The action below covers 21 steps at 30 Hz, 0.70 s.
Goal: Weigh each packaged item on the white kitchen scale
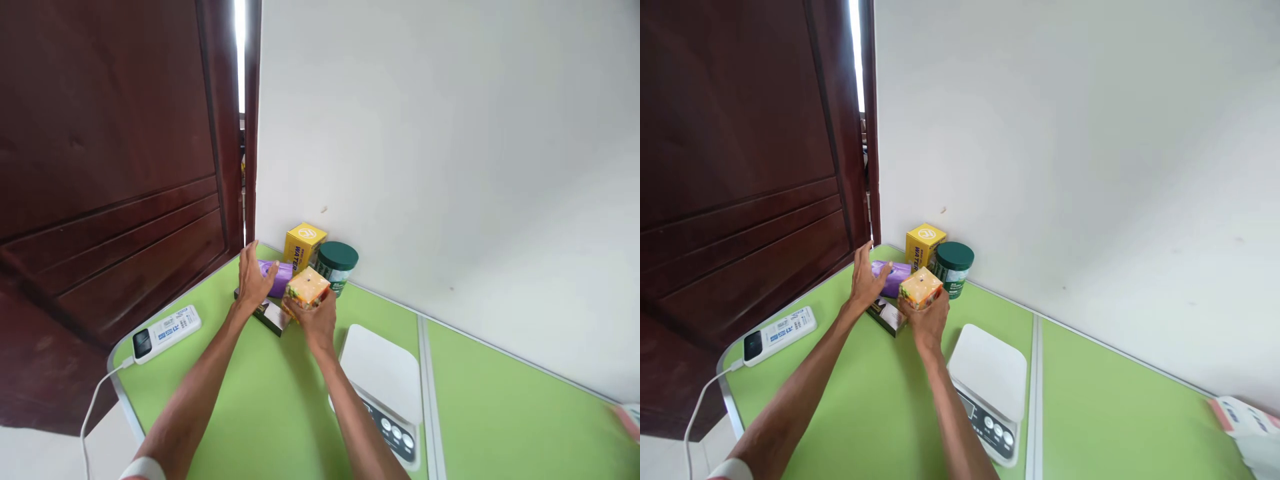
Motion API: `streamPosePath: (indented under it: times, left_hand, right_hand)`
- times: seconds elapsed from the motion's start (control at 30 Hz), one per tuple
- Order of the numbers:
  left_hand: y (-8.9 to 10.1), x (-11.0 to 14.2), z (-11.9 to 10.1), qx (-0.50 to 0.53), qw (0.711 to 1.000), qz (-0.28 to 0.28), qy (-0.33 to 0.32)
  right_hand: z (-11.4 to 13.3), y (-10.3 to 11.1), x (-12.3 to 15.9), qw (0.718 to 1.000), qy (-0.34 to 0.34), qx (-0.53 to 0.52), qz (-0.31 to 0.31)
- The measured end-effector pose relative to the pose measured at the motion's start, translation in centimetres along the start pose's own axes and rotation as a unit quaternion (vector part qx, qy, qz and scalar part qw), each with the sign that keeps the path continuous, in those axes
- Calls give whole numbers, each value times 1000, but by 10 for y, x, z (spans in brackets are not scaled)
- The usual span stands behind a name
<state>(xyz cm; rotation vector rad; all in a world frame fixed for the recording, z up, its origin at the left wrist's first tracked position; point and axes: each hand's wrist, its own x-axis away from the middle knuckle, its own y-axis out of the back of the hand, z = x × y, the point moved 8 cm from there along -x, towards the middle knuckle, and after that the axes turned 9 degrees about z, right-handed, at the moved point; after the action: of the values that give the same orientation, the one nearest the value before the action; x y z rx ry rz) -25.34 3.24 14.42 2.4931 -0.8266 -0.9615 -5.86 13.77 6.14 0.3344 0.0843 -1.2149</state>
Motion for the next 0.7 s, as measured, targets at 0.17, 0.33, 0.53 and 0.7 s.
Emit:
streamPosePath:
  times: [0.17, 0.33, 0.53, 0.7]
  left_hand:
    - [-8, 17, -58, 9, 993, 66, -101]
    - [-44, 73, -96, 37, 967, 210, -141]
    - [-94, 101, -135, 100, 956, 265, -82]
    - [-133, 112, -153, 190, 913, 349, -95]
  right_hand:
    - [47, 26, 1, 999, -19, -27, -7]
    - [70, 77, 13, 997, -20, -15, -74]
    - [65, 143, 45, 985, -20, 73, -158]
    - [54, 188, 73, 980, -40, 138, -140]
